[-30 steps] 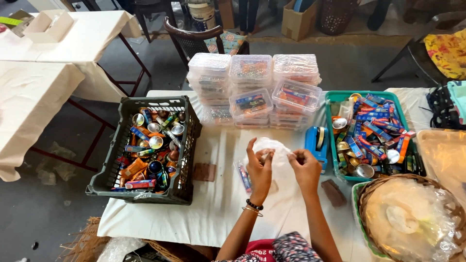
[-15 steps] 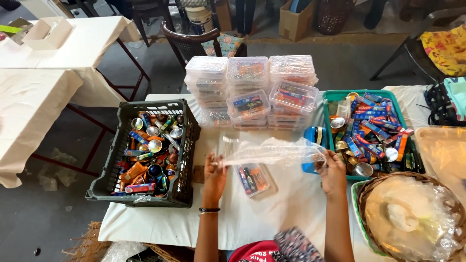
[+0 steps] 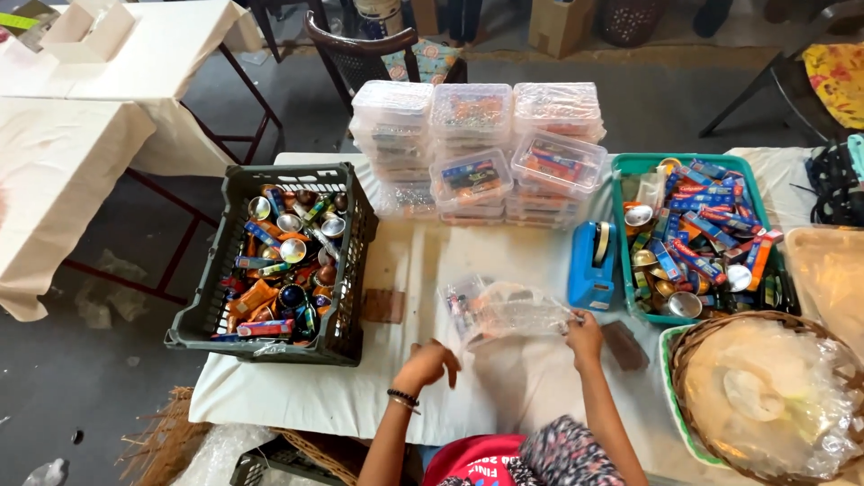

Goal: Sort and pack various retail items including office supplies and electronics accessories into plastic containers and bags.

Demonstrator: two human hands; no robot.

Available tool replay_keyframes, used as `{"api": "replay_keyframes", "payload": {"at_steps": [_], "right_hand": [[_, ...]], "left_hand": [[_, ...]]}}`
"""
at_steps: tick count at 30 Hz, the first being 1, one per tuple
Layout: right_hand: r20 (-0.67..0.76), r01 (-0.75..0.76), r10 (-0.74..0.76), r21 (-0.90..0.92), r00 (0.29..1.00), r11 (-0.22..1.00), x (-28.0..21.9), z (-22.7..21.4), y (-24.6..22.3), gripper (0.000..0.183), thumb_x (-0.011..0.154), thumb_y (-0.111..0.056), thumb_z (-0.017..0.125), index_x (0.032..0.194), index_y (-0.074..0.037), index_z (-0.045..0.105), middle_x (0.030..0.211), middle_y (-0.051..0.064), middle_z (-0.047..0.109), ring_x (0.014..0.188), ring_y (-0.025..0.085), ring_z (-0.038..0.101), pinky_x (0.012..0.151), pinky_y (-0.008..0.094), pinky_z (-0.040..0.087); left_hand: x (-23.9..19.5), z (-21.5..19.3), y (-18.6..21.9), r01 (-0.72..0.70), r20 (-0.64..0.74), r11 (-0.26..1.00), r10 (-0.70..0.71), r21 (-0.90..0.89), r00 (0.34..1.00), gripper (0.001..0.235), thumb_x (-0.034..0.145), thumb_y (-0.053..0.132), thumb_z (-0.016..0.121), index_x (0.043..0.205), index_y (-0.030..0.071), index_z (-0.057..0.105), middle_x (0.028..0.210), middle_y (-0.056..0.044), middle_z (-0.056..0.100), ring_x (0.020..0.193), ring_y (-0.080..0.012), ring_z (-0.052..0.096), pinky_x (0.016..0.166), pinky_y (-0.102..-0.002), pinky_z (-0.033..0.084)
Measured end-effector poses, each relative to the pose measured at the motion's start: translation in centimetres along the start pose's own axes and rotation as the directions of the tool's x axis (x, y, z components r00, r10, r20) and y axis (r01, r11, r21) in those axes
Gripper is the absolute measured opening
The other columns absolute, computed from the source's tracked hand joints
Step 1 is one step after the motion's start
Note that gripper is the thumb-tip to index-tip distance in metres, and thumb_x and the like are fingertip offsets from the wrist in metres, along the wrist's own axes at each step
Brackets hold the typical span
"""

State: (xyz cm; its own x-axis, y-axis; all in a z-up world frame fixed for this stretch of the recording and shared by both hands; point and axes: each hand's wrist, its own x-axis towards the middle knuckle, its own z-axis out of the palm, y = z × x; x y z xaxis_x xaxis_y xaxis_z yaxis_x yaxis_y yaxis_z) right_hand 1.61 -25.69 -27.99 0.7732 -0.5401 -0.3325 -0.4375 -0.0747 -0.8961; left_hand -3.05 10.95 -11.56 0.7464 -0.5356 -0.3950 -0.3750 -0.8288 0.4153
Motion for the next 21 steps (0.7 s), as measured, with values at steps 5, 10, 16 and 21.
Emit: {"api": "replay_keyframes", "payload": {"at_steps": [5, 10, 16, 21], "right_hand": [[0.027, -0.011, 0.008, 0.081, 1.000, 0.997, -2.4, -0.1, -2.0, 0.026, 0.098, -0.023, 0.075, 0.118, -0.006, 0.070, 0.085, 0.006, 0.067, 0.064, 0.013, 0.056, 0.056, 0.030, 0.047], [0.095, 0.263, -0.255, -0.076, 0.962, 0.962, -0.5, 0.5, 1.6, 0.030, 0.089, -0.014, 0.075, 0.117, -0.007, 0.072, 0.092, 0.004, 0.076, 0.078, 0.011, 0.064, 0.070, 0.030, 0.052], [0.193, 0.369, -0.315, -0.442, 0.929, 0.817, 0.2, 1.0, 2.4, 0.035, 0.084, -0.022, 0.080, 0.116, -0.012, 0.073, 0.096, 0.012, 0.077, 0.088, 0.025, 0.073, 0.079, 0.038, 0.056], [0.239, 0.403, -0.325, -0.594, 0.915, 0.697, -1.1, 0.7, -0.3, 0.052, 0.071, -0.027, 0.086, 0.120, -0.017, 0.072, 0.103, 0.012, 0.076, 0.097, 0.028, 0.073, 0.086, 0.040, 0.058]], "left_hand": [[5.5, 0.8, -3.6, 0.412, -0.407, 0.911, -0.387, -0.029, 0.827, 0.011, 0.085, 0.015, 0.068, 0.076, 0.017, 0.074, 0.091, -0.013, 0.074, 0.086, -0.0329, 0.070, 0.073, -0.046, 0.056], [9.1, -4.5, 0.3, 0.161, -0.731, 0.982, -0.184, -0.102, 0.658, 0.018, 0.085, 0.001, 0.059, 0.094, 0.012, 0.070, 0.098, -0.011, 0.071, 0.089, -0.0330, 0.069, 0.077, -0.047, 0.054], [16.1, -2.0, 4.0, -0.062, -0.711, 0.993, 0.112, 0.097, 0.694, 0.045, 0.076, 0.013, 0.074, 0.120, 0.011, 0.063, 0.117, -0.013, 0.068, 0.111, -0.0350, 0.061, 0.088, -0.051, 0.045], [22.0, 2.0, 0.8, 0.062, -0.507, 0.997, -0.029, 0.047, 0.861, 0.050, 0.083, 0.014, 0.075, 0.131, 0.014, 0.062, 0.113, -0.011, 0.068, 0.111, -0.0326, 0.062, 0.091, -0.052, 0.046]]}}
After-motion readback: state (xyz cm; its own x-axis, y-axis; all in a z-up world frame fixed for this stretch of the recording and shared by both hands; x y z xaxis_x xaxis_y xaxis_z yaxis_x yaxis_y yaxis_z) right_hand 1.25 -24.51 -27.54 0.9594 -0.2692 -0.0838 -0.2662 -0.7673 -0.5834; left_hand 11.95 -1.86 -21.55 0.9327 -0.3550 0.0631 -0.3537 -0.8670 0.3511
